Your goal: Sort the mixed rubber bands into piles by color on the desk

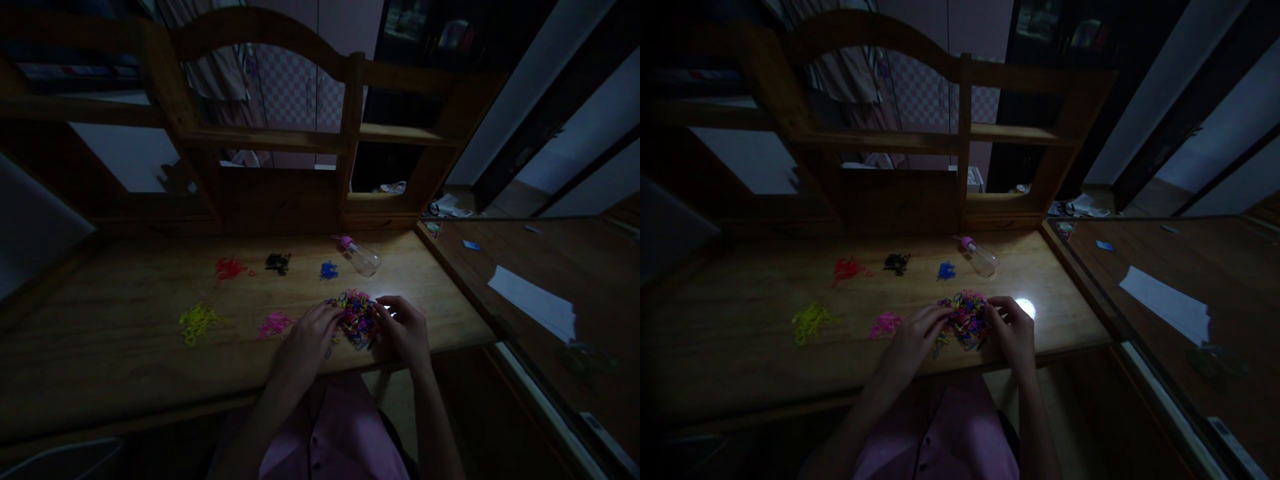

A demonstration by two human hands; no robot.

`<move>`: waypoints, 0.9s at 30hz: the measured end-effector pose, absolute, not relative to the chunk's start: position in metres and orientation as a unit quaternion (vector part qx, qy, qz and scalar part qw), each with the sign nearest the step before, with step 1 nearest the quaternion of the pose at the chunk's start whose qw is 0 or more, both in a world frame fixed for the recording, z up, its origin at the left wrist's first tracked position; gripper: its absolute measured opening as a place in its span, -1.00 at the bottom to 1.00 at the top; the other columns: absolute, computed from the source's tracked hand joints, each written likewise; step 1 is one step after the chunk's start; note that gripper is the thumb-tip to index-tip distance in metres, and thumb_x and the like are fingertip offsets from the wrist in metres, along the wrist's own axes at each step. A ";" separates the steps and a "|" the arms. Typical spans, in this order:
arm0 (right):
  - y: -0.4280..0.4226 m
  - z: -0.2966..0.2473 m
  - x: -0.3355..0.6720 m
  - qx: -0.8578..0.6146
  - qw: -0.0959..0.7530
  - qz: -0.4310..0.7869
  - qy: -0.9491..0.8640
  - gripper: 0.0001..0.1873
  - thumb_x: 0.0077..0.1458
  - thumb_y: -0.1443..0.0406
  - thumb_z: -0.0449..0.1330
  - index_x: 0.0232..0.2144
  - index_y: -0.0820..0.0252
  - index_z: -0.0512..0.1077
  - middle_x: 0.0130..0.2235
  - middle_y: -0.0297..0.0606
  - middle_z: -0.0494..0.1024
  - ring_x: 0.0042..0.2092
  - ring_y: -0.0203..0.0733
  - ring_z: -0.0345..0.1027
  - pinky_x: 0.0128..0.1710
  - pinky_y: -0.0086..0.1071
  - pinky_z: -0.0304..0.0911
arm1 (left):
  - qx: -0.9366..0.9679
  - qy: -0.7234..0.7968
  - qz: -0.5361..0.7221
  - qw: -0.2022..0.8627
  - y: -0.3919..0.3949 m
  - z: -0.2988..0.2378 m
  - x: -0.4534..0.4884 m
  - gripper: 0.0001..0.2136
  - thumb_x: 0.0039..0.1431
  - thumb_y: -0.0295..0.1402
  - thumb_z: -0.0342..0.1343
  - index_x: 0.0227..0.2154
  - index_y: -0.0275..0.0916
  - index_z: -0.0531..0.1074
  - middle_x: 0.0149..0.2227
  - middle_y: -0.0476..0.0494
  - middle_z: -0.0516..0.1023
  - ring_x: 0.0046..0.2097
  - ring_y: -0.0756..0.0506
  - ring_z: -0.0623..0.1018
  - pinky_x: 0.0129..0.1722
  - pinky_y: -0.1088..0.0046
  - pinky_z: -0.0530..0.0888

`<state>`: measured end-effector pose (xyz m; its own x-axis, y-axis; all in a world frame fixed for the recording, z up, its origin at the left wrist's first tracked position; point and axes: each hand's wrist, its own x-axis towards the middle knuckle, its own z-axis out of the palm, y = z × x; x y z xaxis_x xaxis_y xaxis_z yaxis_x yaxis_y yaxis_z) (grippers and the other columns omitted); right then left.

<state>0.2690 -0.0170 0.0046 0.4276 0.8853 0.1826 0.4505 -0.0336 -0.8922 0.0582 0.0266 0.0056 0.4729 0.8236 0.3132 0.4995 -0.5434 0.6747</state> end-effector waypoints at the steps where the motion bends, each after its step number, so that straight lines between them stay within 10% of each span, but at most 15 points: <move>1: -0.018 0.007 0.268 -0.680 0.498 0.217 -0.492 -0.74 0.11 0.10 0.22 -0.29 0.16 0.52 -0.30 -0.24 0.58 -0.42 -0.24 0.36 -0.47 -0.42 0.25 | 0.815 0.404 0.323 0.261 0.027 0.007 0.059 -0.74 0.27 -0.49 -0.01 -0.05 -0.09 0.44 -0.01 -0.08 0.50 0.06 -0.11 0.47 0.09 0.27 0.40; 13: -0.038 0.031 0.243 -0.598 0.482 0.294 -0.569 -0.83 0.10 0.20 0.26 -0.27 0.13 0.52 -0.27 -0.27 0.57 -0.32 -0.23 0.42 -0.40 -0.42 0.27 | 0.754 0.329 0.414 0.391 0.021 0.024 0.072 -0.91 0.17 -0.41 0.17 -0.31 -0.15 0.57 -0.28 -0.06 0.60 -0.19 -0.07 0.56 -0.15 0.44 0.47; 27: 0.006 0.015 0.245 -0.698 0.328 0.097 -0.629 -0.88 0.10 0.24 0.23 -0.29 0.09 0.54 -0.24 -0.25 0.49 -0.29 -0.20 0.42 -0.30 -0.39 0.28 | 0.616 0.486 0.433 0.444 0.018 -0.008 0.032 -0.85 0.14 -0.21 0.18 -0.32 -0.17 0.54 -0.26 -0.07 0.61 -0.20 -0.09 0.57 -0.18 0.46 0.48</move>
<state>0.2454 0.0057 0.0148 0.1902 0.9420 0.2765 0.8144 0.0059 -0.5803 0.0323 0.0185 -0.0078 0.1541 0.9828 0.1017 0.2144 -0.1338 0.9675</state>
